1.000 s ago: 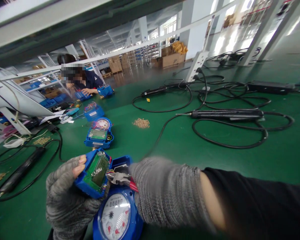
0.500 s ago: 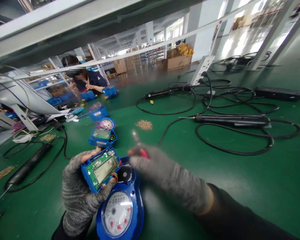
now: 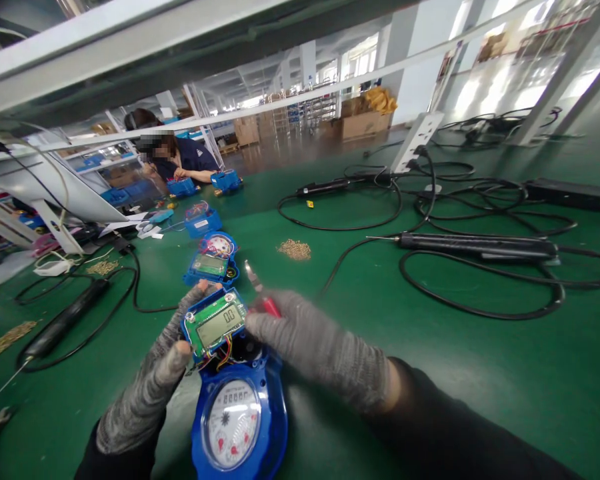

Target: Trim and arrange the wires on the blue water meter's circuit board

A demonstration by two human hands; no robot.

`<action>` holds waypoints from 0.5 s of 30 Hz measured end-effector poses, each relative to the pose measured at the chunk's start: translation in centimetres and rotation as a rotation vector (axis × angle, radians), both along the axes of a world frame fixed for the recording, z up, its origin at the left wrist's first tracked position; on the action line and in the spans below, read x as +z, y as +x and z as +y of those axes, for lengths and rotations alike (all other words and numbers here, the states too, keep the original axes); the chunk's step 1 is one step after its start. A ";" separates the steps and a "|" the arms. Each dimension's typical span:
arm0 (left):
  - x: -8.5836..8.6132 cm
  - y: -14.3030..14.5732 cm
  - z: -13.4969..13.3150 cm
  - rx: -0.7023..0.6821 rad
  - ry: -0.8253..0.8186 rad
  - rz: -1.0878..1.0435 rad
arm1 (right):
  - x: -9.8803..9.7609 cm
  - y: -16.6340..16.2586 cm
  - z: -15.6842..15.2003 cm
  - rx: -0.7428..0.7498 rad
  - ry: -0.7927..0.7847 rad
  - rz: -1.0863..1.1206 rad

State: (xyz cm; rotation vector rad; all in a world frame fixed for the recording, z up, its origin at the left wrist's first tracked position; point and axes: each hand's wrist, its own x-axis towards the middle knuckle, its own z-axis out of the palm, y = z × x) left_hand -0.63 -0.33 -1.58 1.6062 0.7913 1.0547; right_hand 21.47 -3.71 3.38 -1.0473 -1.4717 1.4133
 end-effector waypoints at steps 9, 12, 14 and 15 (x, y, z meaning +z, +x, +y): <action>1.9 -0.3 -0.9 -0.037 -0.213 -0.025 | -1.4 -1.1 -0.3 -0.116 0.038 -0.011; 1.9 -0.2 -1.0 0.118 -0.157 -0.050 | -1.7 -1.6 -0.7 -0.170 0.031 0.077; 2.1 -0.1 -1.0 0.144 -0.143 -0.029 | -2.2 -1.8 -0.8 -0.203 0.026 0.122; 2.2 -0.1 -1.0 0.108 -0.149 -0.006 | -2.6 -1.9 -0.8 -0.216 0.017 0.138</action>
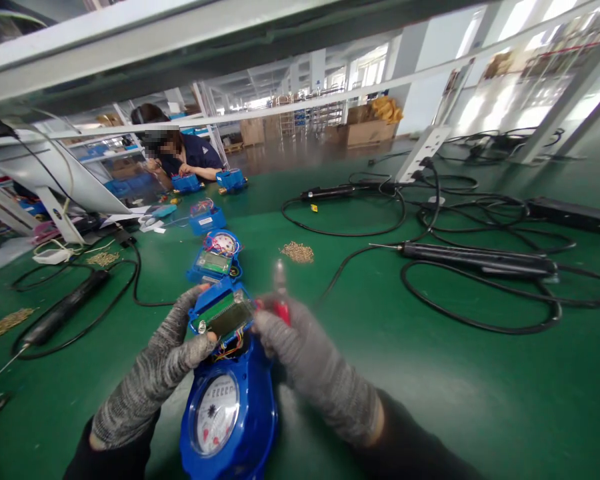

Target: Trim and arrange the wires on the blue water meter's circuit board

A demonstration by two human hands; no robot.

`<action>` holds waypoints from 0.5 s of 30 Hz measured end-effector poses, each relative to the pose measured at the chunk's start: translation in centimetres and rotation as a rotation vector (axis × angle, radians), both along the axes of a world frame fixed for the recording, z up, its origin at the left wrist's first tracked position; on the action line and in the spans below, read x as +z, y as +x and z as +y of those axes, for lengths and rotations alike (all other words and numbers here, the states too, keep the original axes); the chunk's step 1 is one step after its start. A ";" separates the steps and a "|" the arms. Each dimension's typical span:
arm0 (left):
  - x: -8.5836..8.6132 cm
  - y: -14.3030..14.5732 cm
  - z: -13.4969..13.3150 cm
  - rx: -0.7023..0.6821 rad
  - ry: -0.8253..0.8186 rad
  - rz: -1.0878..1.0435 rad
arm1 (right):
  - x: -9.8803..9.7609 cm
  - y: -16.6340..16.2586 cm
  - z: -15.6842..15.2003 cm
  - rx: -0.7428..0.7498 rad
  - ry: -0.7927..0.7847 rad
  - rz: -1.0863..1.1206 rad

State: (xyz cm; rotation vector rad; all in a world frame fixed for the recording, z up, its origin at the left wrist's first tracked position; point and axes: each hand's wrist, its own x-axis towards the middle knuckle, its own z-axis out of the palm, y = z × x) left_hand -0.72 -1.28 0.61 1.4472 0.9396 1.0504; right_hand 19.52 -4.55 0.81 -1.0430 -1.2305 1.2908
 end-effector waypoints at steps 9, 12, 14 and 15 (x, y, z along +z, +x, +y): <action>0.3 1.1 -1.0 -0.086 0.185 -0.022 | -1.1 -0.1 -0.4 -0.011 -0.039 -0.005; 0.8 1.4 -1.5 -0.109 0.221 -0.022 | -2.3 0.3 -0.6 -0.113 -0.065 -0.139; 0.9 1.5 -1.6 -0.107 0.251 -0.030 | -2.9 0.2 -0.5 -0.194 -0.038 -0.187; 0.9 1.5 -1.5 -0.095 0.261 -0.035 | -3.0 0.1 -0.6 -0.185 -0.030 -0.216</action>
